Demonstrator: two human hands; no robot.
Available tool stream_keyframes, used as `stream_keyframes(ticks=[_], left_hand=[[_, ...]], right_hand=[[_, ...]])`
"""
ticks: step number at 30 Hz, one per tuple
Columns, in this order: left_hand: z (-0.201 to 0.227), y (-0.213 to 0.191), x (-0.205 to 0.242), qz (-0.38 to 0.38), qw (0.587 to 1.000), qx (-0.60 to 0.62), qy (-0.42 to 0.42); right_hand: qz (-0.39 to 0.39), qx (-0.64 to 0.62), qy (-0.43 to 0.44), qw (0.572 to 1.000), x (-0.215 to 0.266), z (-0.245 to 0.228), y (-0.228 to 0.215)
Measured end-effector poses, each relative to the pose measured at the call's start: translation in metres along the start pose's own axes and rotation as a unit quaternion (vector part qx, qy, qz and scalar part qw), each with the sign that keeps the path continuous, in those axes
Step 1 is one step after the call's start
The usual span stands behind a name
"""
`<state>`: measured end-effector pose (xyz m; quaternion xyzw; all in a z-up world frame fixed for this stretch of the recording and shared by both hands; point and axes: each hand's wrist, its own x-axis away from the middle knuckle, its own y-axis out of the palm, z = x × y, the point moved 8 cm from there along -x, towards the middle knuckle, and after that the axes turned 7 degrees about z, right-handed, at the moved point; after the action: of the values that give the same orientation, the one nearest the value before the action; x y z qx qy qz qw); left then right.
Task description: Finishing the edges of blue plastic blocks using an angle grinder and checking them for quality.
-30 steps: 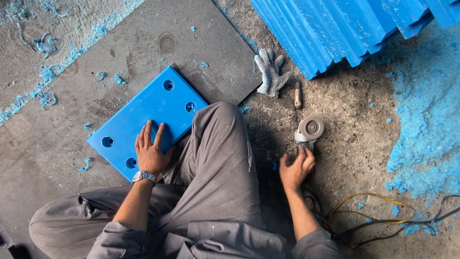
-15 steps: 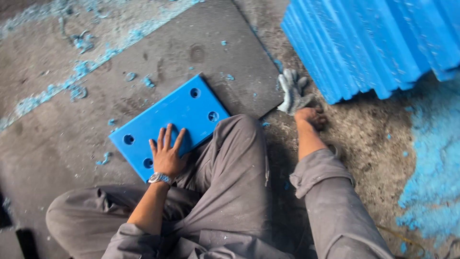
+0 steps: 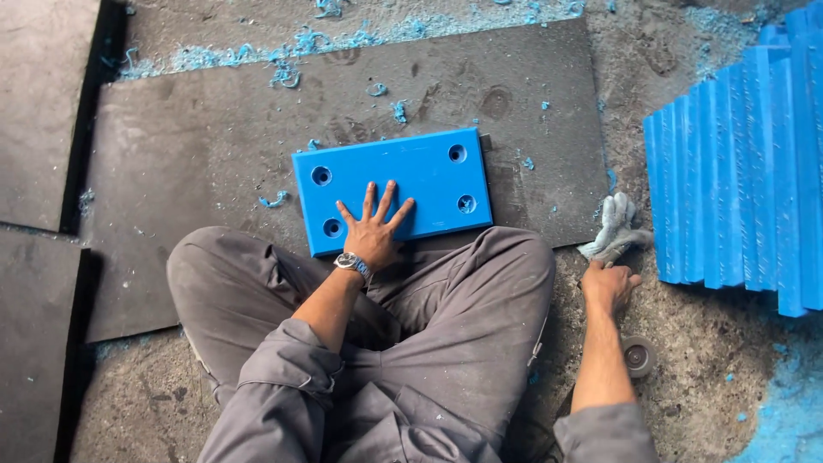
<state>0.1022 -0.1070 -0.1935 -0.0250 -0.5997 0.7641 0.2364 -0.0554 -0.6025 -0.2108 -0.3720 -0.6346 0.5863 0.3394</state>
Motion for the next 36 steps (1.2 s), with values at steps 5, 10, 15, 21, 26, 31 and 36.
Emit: stream_keyframes(ticks=[5, 10, 15, 21, 26, 31, 36], left_hand=[[-0.006, 0.012, -0.001, 0.05, 0.998, 0.007, -0.031], [-0.023, 0.031, 0.012, 0.106, 0.993, -0.018, -0.044], [-0.038, 0.038, 0.023, 0.097, 0.994, 0.033, -0.048], [-0.04, 0.004, 0.028, -0.009, 0.992, 0.082, -0.099], [-0.05, 0.025, 0.029, 0.058, 0.994, 0.07, -0.067], [-0.057, 0.026, 0.022, 0.039, 0.995, 0.065, -0.07], [-0.053, -0.003, 0.028, 0.072, 0.992, 0.066, -0.074]], right_hand=[[0.039, -0.305, -0.148, 0.94, 0.069, -0.095, -0.108], [-0.207, -0.579, -0.164, 0.771, 0.054, -0.212, -0.124], [-0.358, -0.559, -0.074, 0.744, 0.019, -0.309, -0.058], [-0.332, -0.365, -0.132, 0.86, 0.077, -0.319, -0.047], [-0.362, -0.082, -0.459, 0.807, 0.204, -0.297, -0.029], [-0.392, 0.098, -0.543, 0.736, 0.306, -0.252, 0.002], [-0.433, 0.196, -0.524, 0.707, 0.316, -0.231, 0.032]])
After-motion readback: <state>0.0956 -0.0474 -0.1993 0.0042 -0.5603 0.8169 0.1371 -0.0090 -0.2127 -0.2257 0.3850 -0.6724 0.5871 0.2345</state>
